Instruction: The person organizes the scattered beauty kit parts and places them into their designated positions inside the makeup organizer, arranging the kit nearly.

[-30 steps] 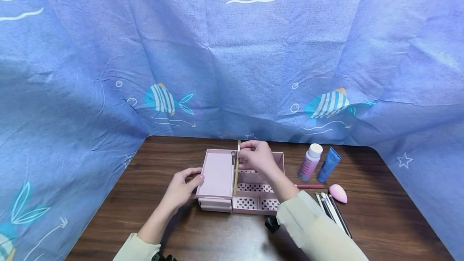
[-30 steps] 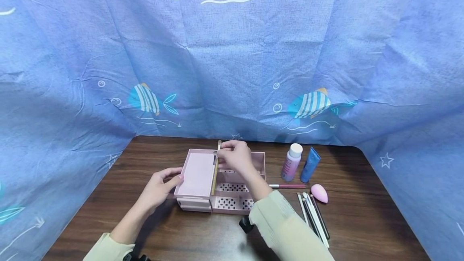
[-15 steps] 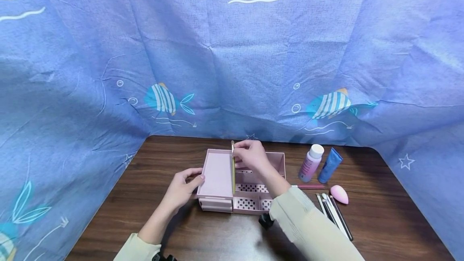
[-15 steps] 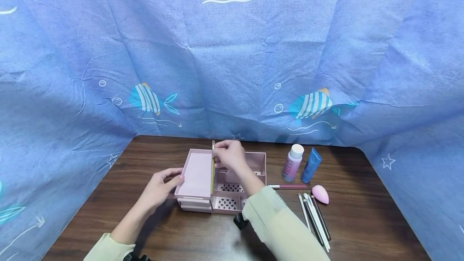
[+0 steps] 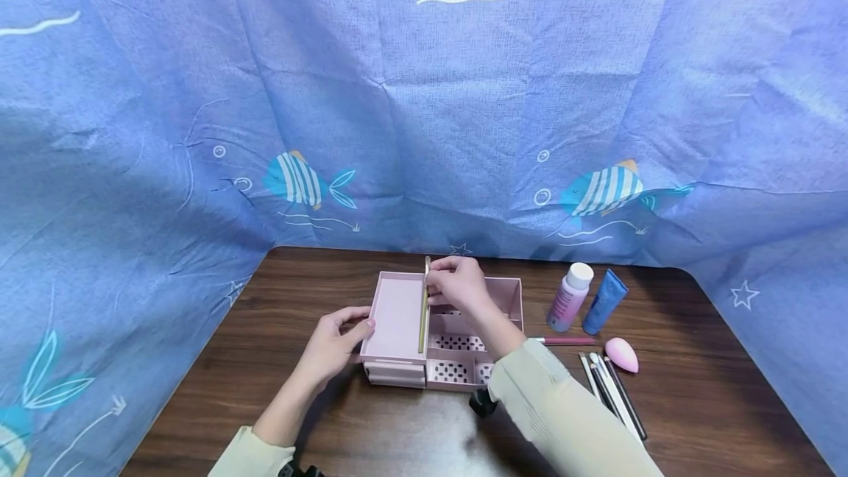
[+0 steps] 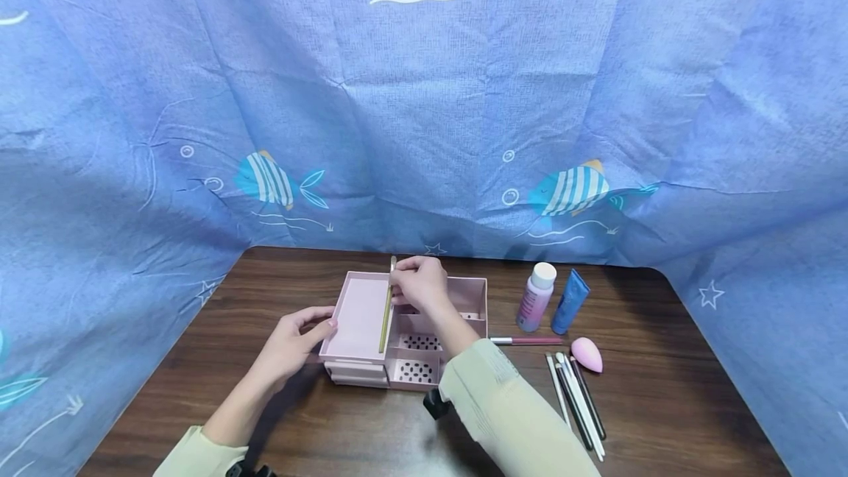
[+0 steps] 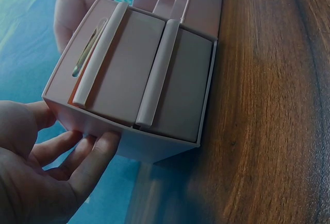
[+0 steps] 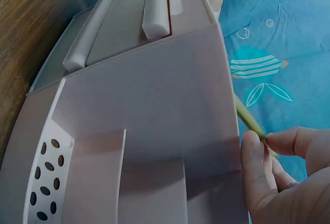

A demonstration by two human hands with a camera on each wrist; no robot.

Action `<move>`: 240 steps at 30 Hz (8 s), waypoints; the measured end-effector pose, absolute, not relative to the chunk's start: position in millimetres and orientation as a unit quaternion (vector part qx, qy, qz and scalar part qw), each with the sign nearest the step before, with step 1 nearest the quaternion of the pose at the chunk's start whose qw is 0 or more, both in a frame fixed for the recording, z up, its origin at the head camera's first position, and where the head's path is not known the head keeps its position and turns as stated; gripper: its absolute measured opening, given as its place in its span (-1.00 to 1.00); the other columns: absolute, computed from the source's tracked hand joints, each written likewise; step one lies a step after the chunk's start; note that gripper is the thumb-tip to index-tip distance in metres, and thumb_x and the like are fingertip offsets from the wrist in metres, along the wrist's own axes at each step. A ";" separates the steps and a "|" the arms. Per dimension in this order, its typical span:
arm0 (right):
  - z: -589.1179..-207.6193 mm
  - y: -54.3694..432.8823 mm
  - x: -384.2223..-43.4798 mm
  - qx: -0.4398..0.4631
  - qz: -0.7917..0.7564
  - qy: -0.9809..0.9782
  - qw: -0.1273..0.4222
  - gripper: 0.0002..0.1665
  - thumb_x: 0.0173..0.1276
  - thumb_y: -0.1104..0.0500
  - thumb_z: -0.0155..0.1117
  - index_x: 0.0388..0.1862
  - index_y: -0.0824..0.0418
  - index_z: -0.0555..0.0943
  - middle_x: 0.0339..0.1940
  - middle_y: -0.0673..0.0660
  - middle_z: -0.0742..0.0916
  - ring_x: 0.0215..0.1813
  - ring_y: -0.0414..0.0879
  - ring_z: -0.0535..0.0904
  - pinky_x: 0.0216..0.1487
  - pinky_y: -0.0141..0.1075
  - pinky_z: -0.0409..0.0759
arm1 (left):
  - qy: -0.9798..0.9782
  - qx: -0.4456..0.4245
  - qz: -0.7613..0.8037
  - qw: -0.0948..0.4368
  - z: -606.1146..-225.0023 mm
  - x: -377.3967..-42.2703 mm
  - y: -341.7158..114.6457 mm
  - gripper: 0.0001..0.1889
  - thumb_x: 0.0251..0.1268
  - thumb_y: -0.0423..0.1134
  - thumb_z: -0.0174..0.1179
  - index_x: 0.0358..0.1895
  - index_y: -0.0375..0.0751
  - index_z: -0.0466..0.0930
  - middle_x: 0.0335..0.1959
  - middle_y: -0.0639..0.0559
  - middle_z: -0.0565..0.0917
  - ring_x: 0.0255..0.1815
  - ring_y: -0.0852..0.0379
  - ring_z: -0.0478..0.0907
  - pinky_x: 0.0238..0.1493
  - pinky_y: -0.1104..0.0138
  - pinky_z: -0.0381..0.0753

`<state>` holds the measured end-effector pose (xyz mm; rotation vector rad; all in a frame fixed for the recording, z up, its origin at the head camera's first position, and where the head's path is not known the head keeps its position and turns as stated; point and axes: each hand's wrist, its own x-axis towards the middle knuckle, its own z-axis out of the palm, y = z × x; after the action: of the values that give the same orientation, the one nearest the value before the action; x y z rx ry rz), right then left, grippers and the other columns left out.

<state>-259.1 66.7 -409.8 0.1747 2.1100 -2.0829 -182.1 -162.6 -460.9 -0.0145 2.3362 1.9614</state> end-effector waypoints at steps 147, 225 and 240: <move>-470.2 299.3 -144.1 0.049 -0.289 0.955 0.034 -0.73 0.10 0.22 0.52 -0.20 0.28 0.73 -0.38 0.03 0.77 -0.48 -0.15 0.60 -0.63 -0.27 0.63 | 0.801 -0.002 0.598 0.006 -463.3 -173.9 -160.7 -0.68 0.40 -0.34 0.22 0.17 -0.35 0.64 -0.10 -0.16 0.70 -0.16 0.12 0.60 -0.27 0.37 0.71; -424.0 242.3 -177.4 -0.016 -0.432 0.902 -0.010 -0.74 0.17 0.36 0.28 -0.15 0.34 0.75 -0.44 0.08 0.76 -0.51 -0.12 0.69 -0.55 -0.25 0.75 | 0.792 -0.005 0.610 0.014 -461.1 -174.5 -157.2 -0.66 0.40 -0.36 0.23 0.20 -0.36 0.61 -0.05 -0.18 0.70 -0.18 0.15 0.60 -0.31 0.35 0.71; -413.6 206.7 -196.4 -0.064 -0.489 0.870 -0.008 -0.72 0.22 0.37 0.35 -0.07 0.42 0.69 -0.37 0.15 0.77 -0.42 -0.20 0.63 -0.51 -0.29 0.73 | 0.790 -0.009 0.613 0.016 -461.4 -174.3 -156.7 -0.65 0.40 -0.36 0.23 0.20 -0.37 0.61 -0.06 -0.18 0.69 -0.19 0.15 0.60 -0.32 0.34 0.72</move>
<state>-196.4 206.7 -413.6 -0.2031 2.7472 -1.5430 -174.3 -156.7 -461.4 -0.0286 2.4570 1.9067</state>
